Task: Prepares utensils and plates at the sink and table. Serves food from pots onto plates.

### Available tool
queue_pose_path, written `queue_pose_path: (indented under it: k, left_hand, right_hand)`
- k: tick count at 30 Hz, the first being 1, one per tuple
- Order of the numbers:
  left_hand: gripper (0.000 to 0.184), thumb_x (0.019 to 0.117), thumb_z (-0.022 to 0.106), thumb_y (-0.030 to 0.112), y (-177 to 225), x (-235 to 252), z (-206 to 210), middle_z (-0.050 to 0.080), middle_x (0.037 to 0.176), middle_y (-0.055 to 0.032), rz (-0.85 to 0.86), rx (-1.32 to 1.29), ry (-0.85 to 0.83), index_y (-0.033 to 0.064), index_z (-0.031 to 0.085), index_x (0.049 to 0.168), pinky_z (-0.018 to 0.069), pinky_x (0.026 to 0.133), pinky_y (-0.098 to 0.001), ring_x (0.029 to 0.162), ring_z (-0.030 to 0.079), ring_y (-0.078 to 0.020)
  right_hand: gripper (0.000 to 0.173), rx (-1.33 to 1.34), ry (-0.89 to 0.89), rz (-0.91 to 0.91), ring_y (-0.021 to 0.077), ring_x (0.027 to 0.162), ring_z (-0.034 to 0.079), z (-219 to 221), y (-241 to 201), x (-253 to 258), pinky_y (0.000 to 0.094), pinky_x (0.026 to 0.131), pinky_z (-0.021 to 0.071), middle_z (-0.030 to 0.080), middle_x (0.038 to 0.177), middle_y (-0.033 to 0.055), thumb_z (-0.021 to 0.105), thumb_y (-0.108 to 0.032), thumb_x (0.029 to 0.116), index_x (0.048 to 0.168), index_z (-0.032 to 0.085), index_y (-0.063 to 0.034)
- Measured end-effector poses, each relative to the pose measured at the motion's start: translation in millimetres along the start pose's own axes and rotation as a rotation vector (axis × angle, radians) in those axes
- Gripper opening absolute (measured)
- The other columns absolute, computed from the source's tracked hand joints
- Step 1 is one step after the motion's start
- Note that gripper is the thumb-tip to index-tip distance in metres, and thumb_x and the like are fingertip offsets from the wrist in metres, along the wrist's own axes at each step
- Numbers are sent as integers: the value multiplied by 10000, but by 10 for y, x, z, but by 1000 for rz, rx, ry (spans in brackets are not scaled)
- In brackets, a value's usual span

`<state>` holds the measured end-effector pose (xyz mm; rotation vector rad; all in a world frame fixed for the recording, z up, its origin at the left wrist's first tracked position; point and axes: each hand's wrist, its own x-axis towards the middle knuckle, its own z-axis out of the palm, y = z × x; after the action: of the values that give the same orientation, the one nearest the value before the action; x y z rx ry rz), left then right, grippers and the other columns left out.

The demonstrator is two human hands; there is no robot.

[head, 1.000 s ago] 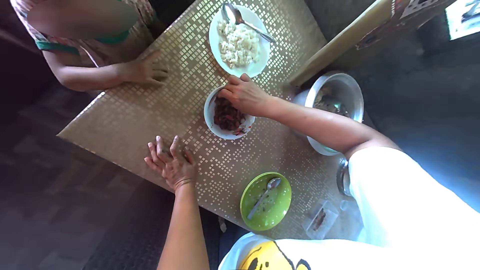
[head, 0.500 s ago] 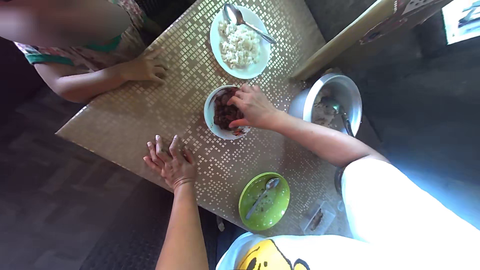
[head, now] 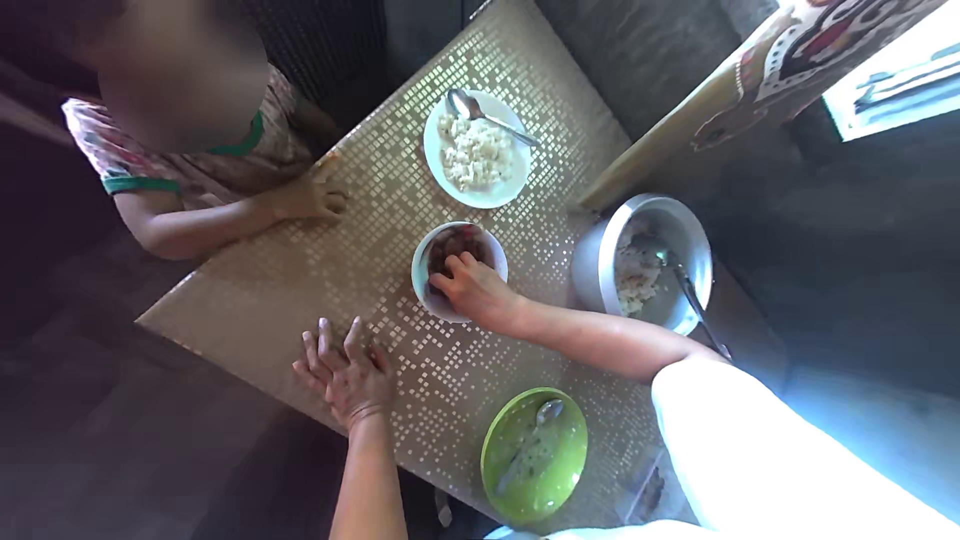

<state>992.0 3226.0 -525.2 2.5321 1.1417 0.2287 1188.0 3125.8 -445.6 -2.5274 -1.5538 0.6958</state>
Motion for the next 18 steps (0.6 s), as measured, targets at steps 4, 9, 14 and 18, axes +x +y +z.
queue_pose_path:
  k: [4, 9, 14, 18]
  left_hand:
    - [493, 954, 438, 300, 23, -8, -27, 482, 1480, -311, -5, -13, -8, 51, 637, 1330, 142, 1184, -656, 1429, 343, -558]
    - [480, 972, 433, 297, 26, -10, -28, 484, 1483, -304, -22, -5, -25, 55, 638, 1332, 143, 1183, -659, 1431, 345, -554]
    - [493, 970, 422, 319, 12, -8, -16, 470, 1496, -301, -28, -23, -23, 67, 634, 1338, 135, 1183, -661, 1437, 330, -555]
    - [479, 974, 431, 308, 12, -7, -7, 478, 1484, -308, -16, -14, -6, 67, 635, 1334, 153, 1177, -662, 1424, 346, -563]
  right_hand:
    - [237, 77, -139, -3, 435, 1109, 636, -130, -29, -13, 482, 882, 570, 648, 1133, 272, 599, 106, 934, 1143, 699, 57]
    - [142, 460, 34, -6, 300, 887, 719, -361, 307, 46, 486, 827, 575, 740, 931, 173, 738, 18, 834, 972, 771, 2]
    - [192, 592, 109, 189, 190, 861, 703, -808, 822, 318, 370, 839, 577, 734, 968, 154, 702, -15, 903, 1082, 726, 51]
    - [284, 556, 174, 335, 202, 944, 717, -873, 1180, 639, 373, 885, 574, 739, 1072, 167, 651, 22, 907, 1186, 705, 37]
